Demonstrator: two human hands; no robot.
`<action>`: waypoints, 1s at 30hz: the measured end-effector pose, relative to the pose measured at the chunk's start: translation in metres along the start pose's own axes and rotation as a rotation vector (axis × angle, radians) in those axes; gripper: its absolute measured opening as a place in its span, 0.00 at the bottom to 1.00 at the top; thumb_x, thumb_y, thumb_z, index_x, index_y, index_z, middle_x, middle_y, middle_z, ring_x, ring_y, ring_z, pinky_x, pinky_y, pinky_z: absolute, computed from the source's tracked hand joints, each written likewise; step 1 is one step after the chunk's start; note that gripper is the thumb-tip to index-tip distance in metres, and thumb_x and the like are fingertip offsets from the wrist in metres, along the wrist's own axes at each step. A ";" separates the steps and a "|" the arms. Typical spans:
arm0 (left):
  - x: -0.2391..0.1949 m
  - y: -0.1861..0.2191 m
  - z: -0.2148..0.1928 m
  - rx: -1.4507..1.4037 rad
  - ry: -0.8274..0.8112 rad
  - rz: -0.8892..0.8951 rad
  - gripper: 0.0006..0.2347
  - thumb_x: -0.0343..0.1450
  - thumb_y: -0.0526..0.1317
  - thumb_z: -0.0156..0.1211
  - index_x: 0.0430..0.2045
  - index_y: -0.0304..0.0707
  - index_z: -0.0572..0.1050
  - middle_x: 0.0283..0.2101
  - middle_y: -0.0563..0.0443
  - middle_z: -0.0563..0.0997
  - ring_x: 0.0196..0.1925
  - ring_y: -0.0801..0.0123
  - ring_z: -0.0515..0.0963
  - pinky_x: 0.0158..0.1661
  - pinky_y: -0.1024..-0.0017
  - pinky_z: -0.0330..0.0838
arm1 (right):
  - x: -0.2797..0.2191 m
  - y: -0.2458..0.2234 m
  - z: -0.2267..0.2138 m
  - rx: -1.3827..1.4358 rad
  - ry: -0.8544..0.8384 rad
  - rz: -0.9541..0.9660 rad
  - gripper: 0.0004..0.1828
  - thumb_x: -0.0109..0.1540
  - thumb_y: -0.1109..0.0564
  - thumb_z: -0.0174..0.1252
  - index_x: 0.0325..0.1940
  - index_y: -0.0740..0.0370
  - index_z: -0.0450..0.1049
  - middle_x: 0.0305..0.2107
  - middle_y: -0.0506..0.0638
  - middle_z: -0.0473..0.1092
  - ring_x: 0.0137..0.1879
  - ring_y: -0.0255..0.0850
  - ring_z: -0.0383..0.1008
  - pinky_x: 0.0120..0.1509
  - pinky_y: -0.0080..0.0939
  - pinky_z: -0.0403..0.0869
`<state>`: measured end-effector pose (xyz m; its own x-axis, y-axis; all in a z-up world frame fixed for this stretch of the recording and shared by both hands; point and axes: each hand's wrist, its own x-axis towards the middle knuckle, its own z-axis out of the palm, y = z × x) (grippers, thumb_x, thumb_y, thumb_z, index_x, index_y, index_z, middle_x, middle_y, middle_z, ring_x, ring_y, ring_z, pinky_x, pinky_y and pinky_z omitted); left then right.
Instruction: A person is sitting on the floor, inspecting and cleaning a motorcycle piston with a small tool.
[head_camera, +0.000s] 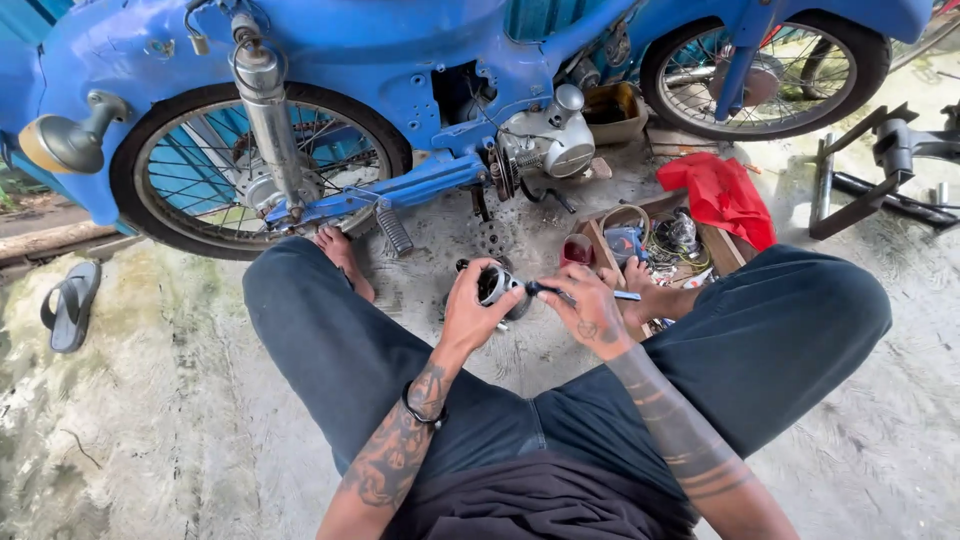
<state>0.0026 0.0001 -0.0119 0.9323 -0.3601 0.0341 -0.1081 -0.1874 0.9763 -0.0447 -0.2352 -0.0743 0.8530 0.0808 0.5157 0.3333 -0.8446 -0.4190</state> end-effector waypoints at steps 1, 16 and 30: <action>0.000 -0.001 0.001 -0.001 0.003 0.000 0.27 0.63 0.57 0.70 0.52 0.50 0.71 0.48 0.36 0.74 0.58 0.41 0.75 0.59 0.50 0.70 | 0.001 -0.004 -0.003 0.001 -0.001 -0.003 0.09 0.65 0.45 0.65 0.48 0.44 0.81 0.36 0.44 0.75 0.46 0.42 0.77 0.61 0.41 0.54; -0.004 -0.001 0.006 -0.094 0.108 -0.085 0.26 0.64 0.57 0.70 0.50 0.46 0.70 0.47 0.33 0.74 0.57 0.38 0.76 0.57 0.48 0.71 | 0.012 -0.048 -0.028 0.031 -0.001 -0.029 0.08 0.66 0.49 0.64 0.48 0.47 0.81 0.35 0.45 0.73 0.39 0.46 0.74 0.54 0.44 0.60; 0.000 -0.005 0.004 -0.102 0.150 -0.135 0.25 0.64 0.56 0.71 0.48 0.45 0.71 0.47 0.32 0.75 0.56 0.40 0.77 0.56 0.51 0.72 | 0.017 -0.056 -0.025 -0.062 0.036 -0.091 0.09 0.65 0.45 0.64 0.48 0.43 0.81 0.35 0.40 0.71 0.40 0.39 0.75 0.55 0.42 0.59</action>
<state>0.0022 -0.0027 -0.0173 0.9776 -0.1970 -0.0745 0.0496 -0.1283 0.9905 -0.0590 -0.1996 -0.0233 0.8049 0.1399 0.5766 0.3819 -0.8660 -0.3229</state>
